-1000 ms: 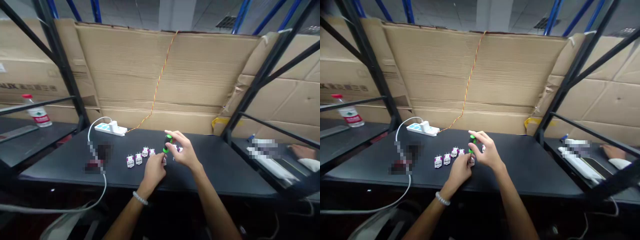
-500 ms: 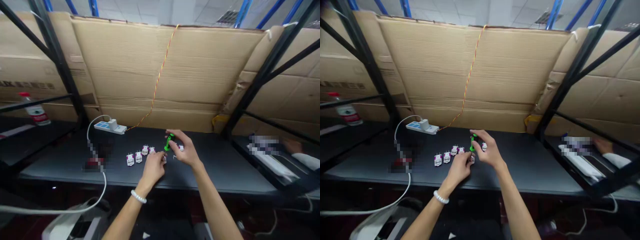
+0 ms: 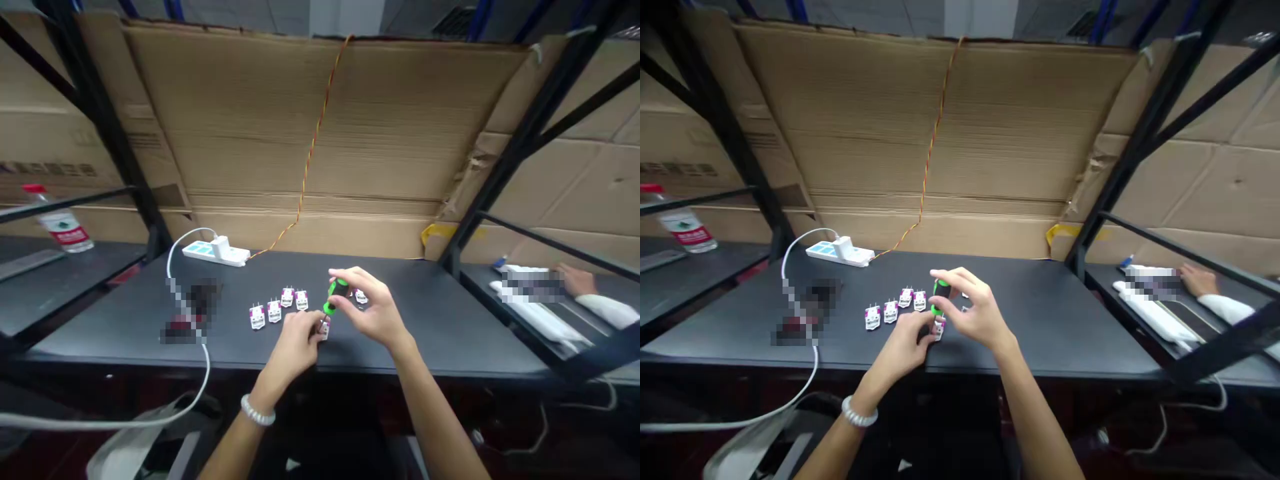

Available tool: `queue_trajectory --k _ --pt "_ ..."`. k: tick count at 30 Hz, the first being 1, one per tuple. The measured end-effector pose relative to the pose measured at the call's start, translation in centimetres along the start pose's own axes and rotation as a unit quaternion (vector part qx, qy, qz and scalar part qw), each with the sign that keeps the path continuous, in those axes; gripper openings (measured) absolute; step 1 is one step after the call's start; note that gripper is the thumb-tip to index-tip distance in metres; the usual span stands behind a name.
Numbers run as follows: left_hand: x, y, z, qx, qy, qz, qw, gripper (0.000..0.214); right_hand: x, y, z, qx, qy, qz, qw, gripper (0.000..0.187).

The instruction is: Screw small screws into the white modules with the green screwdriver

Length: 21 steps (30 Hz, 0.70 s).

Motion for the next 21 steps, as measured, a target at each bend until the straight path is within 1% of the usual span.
queue_trajectory --k 4,8,10,12,16,18,21 --pt "-0.5 -0.2 -0.3 -0.002 0.021 -0.009 1.0 0.031 -0.5 0.3 -0.2 -0.012 -0.018 -0.008 1.0 0.046" --pt "-0.7 -0.4 -0.7 -0.001 0.041 -0.041 0.998 0.028 -0.8 0.6 -0.4 -0.022 -0.034 0.034 0.999 0.048" --pt "-0.8 -0.6 -0.8 0.006 0.045 -0.048 0.998 0.026 -0.6 0.8 -0.5 -0.029 -0.025 0.041 0.998 0.047" --pt "-0.9 -0.8 -1.0 0.008 0.045 -0.05 0.998 0.026 -0.5 0.7 -0.4 -0.027 -0.015 0.022 0.999 0.043" --pt "-1.1 -0.9 -1.2 0.003 0.059 -0.047 0.997 0.029 -0.1 0.0 0.0 0.002 0.009 -0.022 1.0 0.034" --pt "-1.2 -0.8 -1.3 0.0 0.068 -0.046 0.997 0.03 -0.3 -0.4 0.0 0.01 0.01 -0.029 0.999 0.038" --pt "-1.4 -0.5 -1.4 -0.004 0.073 -0.049 0.996 0.034 -1.2 -0.5 0.0 0.0 -0.018 0.003 1.0 0.047"
Point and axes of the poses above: each hand's wrist, its own z-axis towards the middle knuckle, its own x-axis out of the back of the hand, y = z × x, the point moved 10 cm from there along z, towards the middle knuckle, and after that the axes turned 7 degrees about z, right-handed, at the moved point
